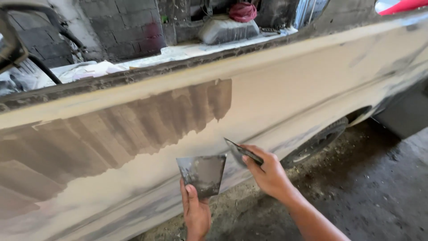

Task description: The person applies a grey body filler to the side panel of a vehicle using a metal putty knife. They spread the material in smooth strokes, occasionally stepping back to a nearby table to scoop more filler from a container and transfer it to the tool before returning to the vehicle.

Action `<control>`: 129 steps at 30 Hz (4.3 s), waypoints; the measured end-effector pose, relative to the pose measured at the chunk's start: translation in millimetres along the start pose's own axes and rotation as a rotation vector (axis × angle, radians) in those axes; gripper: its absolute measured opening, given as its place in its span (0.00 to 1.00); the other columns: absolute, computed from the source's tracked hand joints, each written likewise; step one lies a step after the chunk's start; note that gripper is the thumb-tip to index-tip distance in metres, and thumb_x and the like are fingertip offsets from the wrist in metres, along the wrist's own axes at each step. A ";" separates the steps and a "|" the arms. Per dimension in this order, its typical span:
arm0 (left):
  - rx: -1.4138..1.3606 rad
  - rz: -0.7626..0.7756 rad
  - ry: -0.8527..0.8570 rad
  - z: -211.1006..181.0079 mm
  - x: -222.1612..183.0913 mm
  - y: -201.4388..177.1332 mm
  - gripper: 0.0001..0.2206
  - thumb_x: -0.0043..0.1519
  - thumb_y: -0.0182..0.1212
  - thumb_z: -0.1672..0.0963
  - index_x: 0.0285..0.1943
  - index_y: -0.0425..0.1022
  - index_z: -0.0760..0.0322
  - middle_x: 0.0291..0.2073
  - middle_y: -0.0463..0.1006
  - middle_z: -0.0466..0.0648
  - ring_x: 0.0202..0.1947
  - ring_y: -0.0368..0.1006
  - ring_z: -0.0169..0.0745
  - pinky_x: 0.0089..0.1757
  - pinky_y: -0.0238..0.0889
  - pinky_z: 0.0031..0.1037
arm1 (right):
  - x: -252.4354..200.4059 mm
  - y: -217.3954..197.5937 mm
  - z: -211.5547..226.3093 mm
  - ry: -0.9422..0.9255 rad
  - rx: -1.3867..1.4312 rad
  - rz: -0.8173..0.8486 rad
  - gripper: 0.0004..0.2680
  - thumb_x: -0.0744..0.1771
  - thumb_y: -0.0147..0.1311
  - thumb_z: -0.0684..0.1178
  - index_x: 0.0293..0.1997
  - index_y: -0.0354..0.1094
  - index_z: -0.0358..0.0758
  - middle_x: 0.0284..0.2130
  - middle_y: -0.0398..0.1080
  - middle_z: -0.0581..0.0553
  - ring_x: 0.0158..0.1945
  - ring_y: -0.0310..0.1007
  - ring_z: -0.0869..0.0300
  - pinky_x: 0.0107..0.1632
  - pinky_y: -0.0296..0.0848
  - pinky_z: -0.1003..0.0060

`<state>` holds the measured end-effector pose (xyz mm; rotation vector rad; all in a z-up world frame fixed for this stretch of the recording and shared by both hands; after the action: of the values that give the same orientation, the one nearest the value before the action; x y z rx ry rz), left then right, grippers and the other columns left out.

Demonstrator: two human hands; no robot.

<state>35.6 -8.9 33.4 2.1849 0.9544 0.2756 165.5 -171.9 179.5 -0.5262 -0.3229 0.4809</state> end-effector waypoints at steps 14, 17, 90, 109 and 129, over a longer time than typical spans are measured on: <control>0.558 0.426 0.292 -12.5 -27.3 36.1 0.28 0.73 0.38 0.49 0.77 0.52 0.70 0.70 0.66 0.59 0.69 0.63 0.52 0.64 0.55 0.37 | -3.3 46.0 -65.8 0.257 0.639 0.046 0.12 0.66 0.57 0.40 0.55 0.72 0.28 0.35 0.80 0.43 0.35 0.77 0.62 0.42 0.78 0.68; 0.711 0.481 0.405 -30.1 -32.0 51.9 0.27 0.73 0.38 0.49 0.76 0.56 0.70 0.70 0.66 0.60 0.70 0.63 0.56 0.64 0.55 0.40 | -1.2 50.5 -68.3 0.244 0.771 0.036 0.12 0.65 0.56 0.38 0.54 0.72 0.24 0.35 0.79 0.40 0.35 0.78 0.60 0.40 0.80 0.67; 0.348 0.152 0.071 78.7 30.0 -63.6 0.32 0.68 0.47 0.47 0.76 0.57 0.74 0.66 0.71 0.60 0.67 0.67 0.52 0.64 0.54 0.41 | 63.9 -21.6 3.5 -0.963 -0.656 -0.626 0.11 0.67 0.57 0.40 0.56 0.73 0.43 0.53 0.76 0.45 0.61 0.73 0.53 0.67 0.67 0.51; 0.333 0.187 -0.028 69.1 37.7 -42.7 0.34 0.66 0.48 0.45 0.75 0.57 0.71 0.66 0.71 0.60 0.68 0.66 0.53 0.64 0.53 0.43 | 70.2 -43.6 111.0 -0.900 -0.696 -0.550 0.15 0.64 0.62 0.40 0.57 0.74 0.45 0.52 0.75 0.48 0.60 0.73 0.53 0.58 0.72 0.54; 0.299 0.032 -0.109 62.4 33.9 -43.5 0.35 0.64 0.50 0.45 0.78 0.55 0.65 0.63 0.72 0.57 0.63 0.71 0.54 0.58 0.65 0.43 | 38.4 18.3 -19.1 -0.870 -0.653 -0.426 0.13 0.65 0.58 0.42 0.55 0.75 0.44 0.49 0.77 0.47 0.57 0.74 0.53 0.59 0.75 0.55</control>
<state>63.5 1.8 -44.3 2.4599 0.9490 0.0277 199.2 -146.0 160.4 -0.8346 -1.4280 0.1489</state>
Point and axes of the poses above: each hand's wrist, its own x-axis towards the middle knuckle, its own y-axis out of the palm, z = x × y, the point moved 3 cm from there along x, towards the middle knuckle
